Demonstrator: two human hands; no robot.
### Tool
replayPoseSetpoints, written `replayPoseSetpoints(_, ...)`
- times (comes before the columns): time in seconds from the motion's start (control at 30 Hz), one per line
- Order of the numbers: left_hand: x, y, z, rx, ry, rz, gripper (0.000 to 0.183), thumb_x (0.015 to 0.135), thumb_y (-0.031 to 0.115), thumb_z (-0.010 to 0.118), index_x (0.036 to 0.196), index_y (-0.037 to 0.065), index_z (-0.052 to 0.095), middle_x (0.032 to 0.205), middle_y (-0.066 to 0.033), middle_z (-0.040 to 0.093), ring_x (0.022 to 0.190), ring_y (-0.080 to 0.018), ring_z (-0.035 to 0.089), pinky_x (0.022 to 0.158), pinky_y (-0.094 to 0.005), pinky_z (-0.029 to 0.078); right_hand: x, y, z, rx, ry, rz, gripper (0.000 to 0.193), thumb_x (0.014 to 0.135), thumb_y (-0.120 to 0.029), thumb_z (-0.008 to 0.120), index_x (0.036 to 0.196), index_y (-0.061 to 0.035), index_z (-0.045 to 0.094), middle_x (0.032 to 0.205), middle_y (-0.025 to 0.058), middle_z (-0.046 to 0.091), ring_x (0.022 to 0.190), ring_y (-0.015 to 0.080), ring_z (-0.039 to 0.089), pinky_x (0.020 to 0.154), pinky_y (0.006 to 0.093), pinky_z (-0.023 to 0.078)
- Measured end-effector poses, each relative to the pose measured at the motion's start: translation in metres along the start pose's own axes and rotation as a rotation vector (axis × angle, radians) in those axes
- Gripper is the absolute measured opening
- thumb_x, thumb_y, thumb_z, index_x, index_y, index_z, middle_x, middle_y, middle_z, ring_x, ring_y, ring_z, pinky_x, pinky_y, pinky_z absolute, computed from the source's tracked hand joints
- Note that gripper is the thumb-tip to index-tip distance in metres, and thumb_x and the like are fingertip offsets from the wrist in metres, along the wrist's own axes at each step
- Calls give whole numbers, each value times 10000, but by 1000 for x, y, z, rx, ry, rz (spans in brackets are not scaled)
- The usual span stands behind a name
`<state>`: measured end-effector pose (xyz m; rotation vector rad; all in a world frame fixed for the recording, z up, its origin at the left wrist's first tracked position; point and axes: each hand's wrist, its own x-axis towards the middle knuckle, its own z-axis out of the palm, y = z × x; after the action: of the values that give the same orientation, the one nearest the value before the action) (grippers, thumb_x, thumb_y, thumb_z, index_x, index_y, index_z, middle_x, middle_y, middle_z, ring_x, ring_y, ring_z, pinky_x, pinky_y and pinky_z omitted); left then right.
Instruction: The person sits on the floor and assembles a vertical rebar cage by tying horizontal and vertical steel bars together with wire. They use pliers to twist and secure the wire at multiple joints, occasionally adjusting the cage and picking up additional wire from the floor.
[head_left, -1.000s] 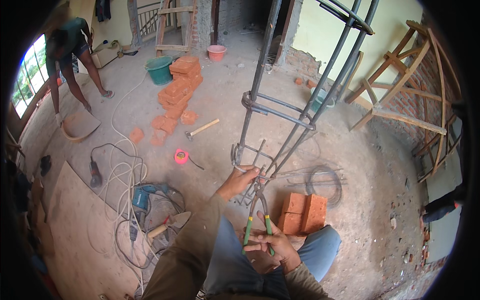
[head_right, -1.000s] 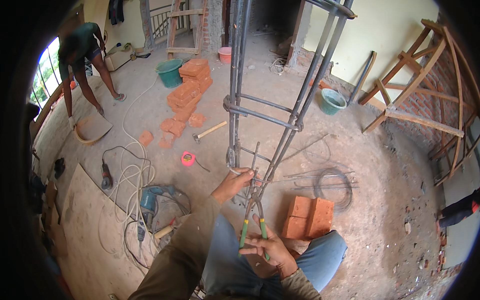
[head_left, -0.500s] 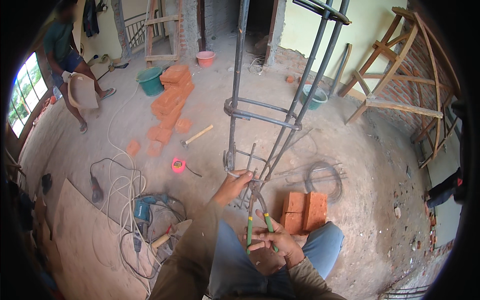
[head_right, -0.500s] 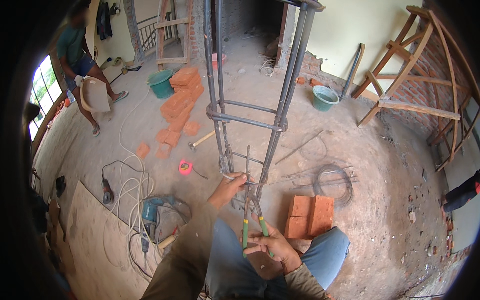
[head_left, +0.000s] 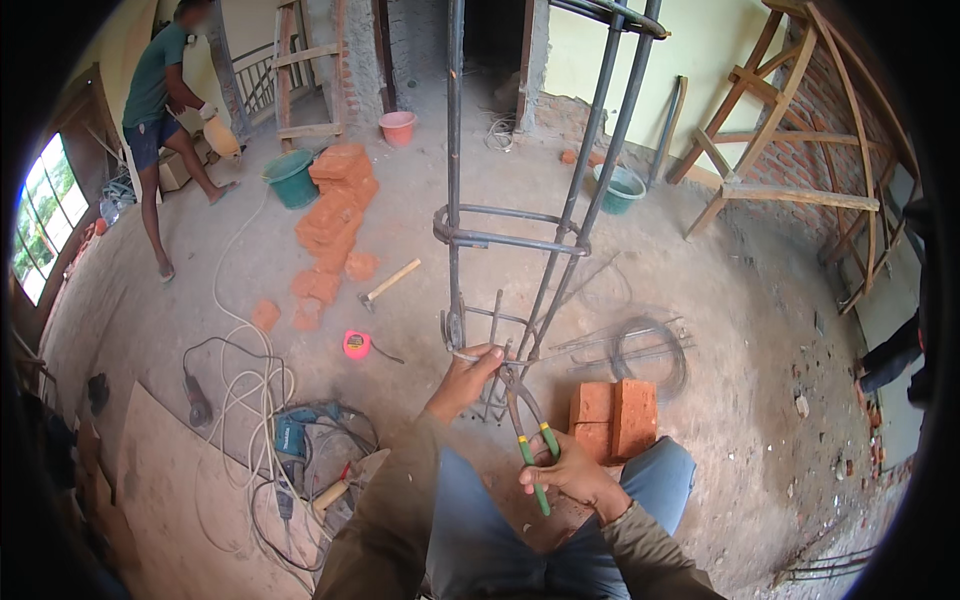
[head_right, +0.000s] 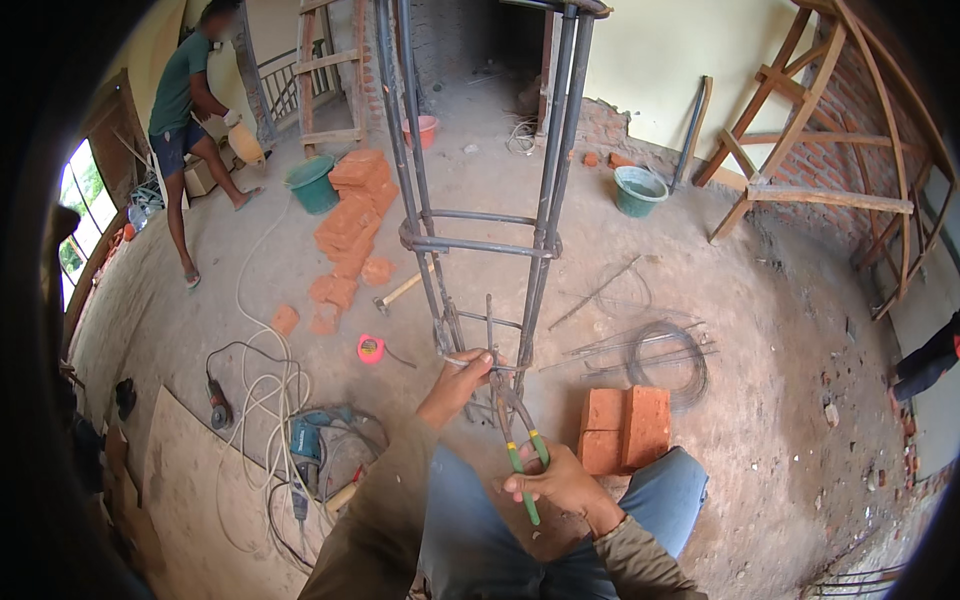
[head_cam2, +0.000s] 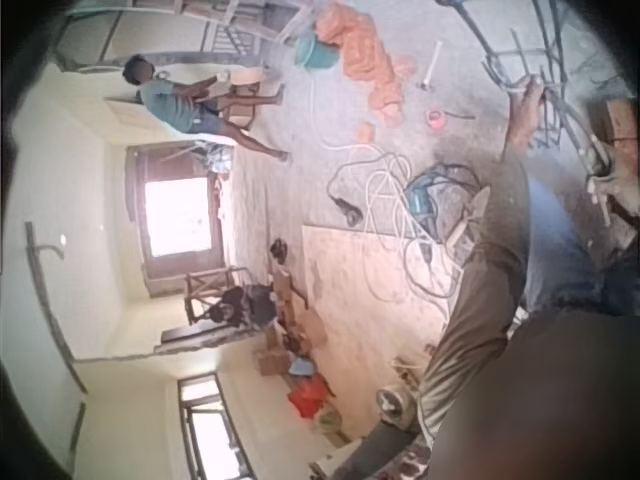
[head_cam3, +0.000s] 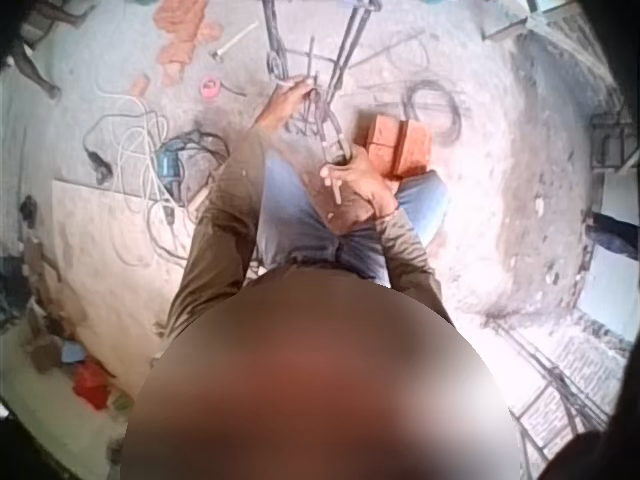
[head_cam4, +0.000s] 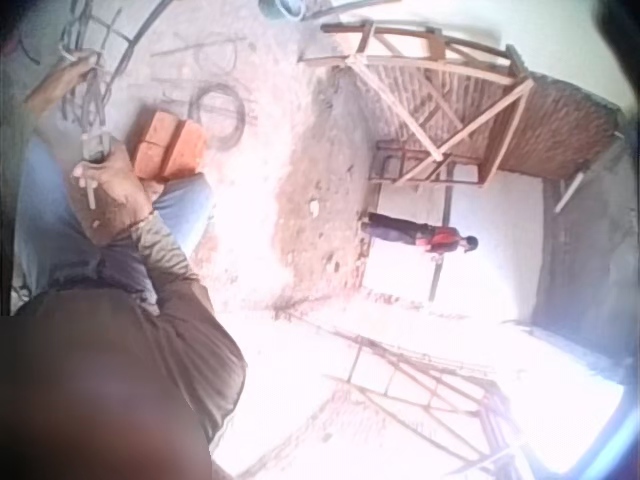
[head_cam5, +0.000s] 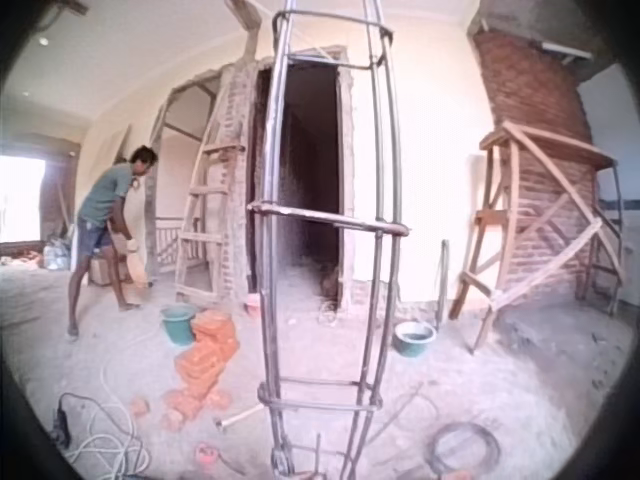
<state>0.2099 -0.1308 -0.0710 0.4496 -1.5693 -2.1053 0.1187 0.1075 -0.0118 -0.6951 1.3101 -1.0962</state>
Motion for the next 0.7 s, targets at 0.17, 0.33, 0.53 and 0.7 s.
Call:
replayPoseSetpoints(0.17,0,2,3,-12,10,6,296,1022,194,515,1109,-59,643,1052,-117,672,1007,-228,661,945,-372,517,-2,-24,-19,-80,-35,59,319,836,-125,793,935,-12,512,774,93,661,665,155,683,541,244,474)
replayPoseSetpoints(0.33,-2,15,5,2,-26,-40,309,1023,215,507,1111,-45,648,1061,-120,679,1035,-222,656,941,-372,513,-6,-18,-14,-32,-47,67,364,828,-104,792,1015,-41,486,798,72,650,676,161,689,539,239,465)
replayPoseSetpoints(0.53,-8,28,6,32,-46,-82,326,1026,248,500,1139,-14,658,1048,-98,694,1027,-179,641,939,-337,487,11,34,20,1002,-377,-17,392,814,-69,727,1095,-82,454,751,0,544,541,128,559,543,236,466)
replayPoseSetpoints(0.7,-6,27,6,13,-45,-92,343,1023,265,500,1148,-9,663,1057,-93,696,1064,-175,616,972,-343,461,4,29,29,-16,286,-189,458,835,-154,710,1194,-18,461,836,76,558,704,203,599,639,324,522)
